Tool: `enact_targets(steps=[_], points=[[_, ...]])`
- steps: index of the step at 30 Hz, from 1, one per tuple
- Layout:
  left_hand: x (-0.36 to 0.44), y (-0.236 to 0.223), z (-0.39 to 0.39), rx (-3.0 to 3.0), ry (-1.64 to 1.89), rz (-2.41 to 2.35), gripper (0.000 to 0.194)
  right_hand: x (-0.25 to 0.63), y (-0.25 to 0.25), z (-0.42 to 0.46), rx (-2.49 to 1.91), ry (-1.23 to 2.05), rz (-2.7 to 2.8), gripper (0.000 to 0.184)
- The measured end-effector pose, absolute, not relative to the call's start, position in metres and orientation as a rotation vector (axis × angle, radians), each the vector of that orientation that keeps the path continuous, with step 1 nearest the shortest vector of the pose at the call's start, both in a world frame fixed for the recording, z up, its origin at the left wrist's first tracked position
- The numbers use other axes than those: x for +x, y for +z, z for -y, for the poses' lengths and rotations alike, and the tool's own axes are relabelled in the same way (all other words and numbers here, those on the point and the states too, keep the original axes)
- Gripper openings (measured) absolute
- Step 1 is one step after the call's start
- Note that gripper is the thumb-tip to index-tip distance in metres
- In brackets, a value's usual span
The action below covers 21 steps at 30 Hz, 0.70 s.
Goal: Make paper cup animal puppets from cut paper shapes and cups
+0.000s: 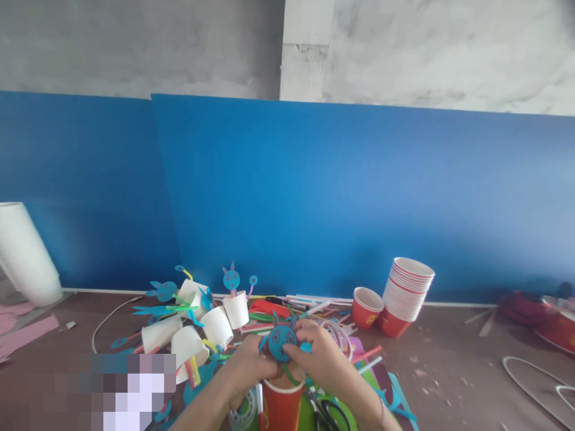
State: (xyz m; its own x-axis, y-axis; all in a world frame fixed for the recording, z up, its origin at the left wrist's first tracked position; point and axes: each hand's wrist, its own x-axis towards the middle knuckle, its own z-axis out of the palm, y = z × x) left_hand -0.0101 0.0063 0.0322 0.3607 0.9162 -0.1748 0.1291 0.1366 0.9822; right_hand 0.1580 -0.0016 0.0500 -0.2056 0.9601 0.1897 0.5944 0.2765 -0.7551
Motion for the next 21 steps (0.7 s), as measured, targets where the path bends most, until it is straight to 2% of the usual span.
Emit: enact_targets(steps=[9,15,21], points=[[-0.01,0.028,-0.008,1.166,0.777,-0.959,0.023,0.153,0.053,0.005,-1.429,0.715,1.838,0.027],[-0.006,0.035,-0.006,1.243,0.778,-0.971,0.016,0.15,0.048,0.004,-1.418,0.804,1.781,0.033],[-0.009,0.039,-0.005,1.288,0.727,-1.001,0.015,0.15,0.049,0.003,-1.446,0.777,1.797,0.032]])
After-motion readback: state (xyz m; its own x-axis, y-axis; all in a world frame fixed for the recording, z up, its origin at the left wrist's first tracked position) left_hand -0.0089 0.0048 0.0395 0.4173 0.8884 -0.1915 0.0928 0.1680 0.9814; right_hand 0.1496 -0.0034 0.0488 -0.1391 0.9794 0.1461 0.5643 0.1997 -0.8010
